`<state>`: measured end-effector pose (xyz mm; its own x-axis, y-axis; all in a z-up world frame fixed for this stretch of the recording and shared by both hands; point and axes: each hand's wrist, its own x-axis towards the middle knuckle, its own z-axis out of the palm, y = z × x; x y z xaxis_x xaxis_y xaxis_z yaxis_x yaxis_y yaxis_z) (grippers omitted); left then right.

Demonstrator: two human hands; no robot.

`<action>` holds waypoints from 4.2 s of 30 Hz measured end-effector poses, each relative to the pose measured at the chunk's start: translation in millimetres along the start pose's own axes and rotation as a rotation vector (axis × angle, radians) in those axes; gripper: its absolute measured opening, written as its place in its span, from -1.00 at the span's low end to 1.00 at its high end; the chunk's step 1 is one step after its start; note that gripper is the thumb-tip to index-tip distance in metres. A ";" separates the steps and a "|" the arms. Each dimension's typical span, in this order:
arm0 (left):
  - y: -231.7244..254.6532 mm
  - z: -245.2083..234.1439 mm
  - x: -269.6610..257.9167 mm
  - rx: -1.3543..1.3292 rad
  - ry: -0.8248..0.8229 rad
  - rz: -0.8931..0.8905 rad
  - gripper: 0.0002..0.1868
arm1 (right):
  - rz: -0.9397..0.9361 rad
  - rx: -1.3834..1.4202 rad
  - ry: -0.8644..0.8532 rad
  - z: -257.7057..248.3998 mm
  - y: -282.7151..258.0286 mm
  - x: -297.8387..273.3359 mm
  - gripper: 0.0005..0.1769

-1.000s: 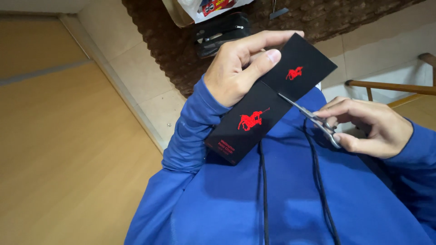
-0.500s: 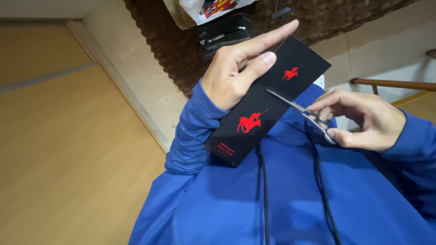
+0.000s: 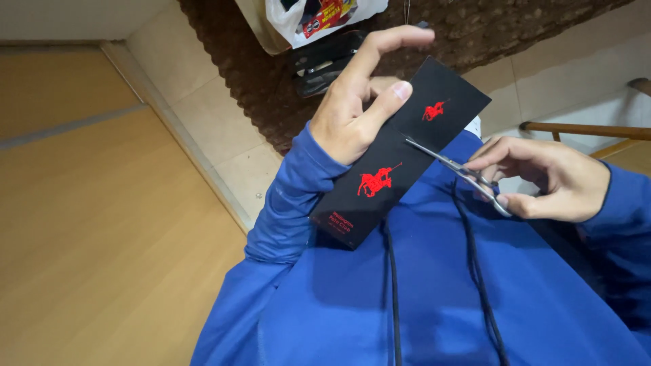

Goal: Cutting a logo out of a product box and applying it to a mobile phone case.

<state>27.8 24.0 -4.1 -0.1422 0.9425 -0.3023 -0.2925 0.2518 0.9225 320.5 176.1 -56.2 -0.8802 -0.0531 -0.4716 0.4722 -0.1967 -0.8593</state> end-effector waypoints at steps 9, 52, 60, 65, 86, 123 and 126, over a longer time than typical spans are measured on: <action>-25.4 -2.5 12.1 0.240 0.011 0.208 -0.84 | -0.070 0.076 0.083 7.4 9.9 -10.2 -0.47; 3.2 6.1 -14.6 0.020 -0.048 0.259 -0.08 | -0.078 -0.065 0.120 -10.2 -9.2 -14.1 -0.49; -3.2 -11.5 -14.9 0.090 -0.102 0.298 -0.23 | -0.014 -0.201 0.122 -16.4 -13.1 -16.6 -0.46; -10.1 -20.7 -4.3 0.220 0.154 0.295 -0.61 | -0.064 -0.256 0.110 -35.9 17.9 -45.2 -0.39; -150.7 -4.5 84.2 -0.645 0.461 0.235 -0.61 | -0.359 0.707 0.234 32.9 89.3 75.0 -0.42; -246.7 -6.5 238.0 -0.758 0.438 -0.155 -0.48 | -0.334 0.825 0.400 -85.6 191.3 115.0 -0.51; -274.7 -13.8 276.2 -0.653 0.433 -0.217 -0.46 | -0.345 0.901 0.428 -99.2 225.0 120.4 -0.53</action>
<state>55.8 212.2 -344.3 -0.3328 0.6855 -0.6476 -0.8294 0.1140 0.5469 325.5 222.6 -326.0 -0.7870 0.4599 -0.4112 -0.1650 -0.7991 -0.5781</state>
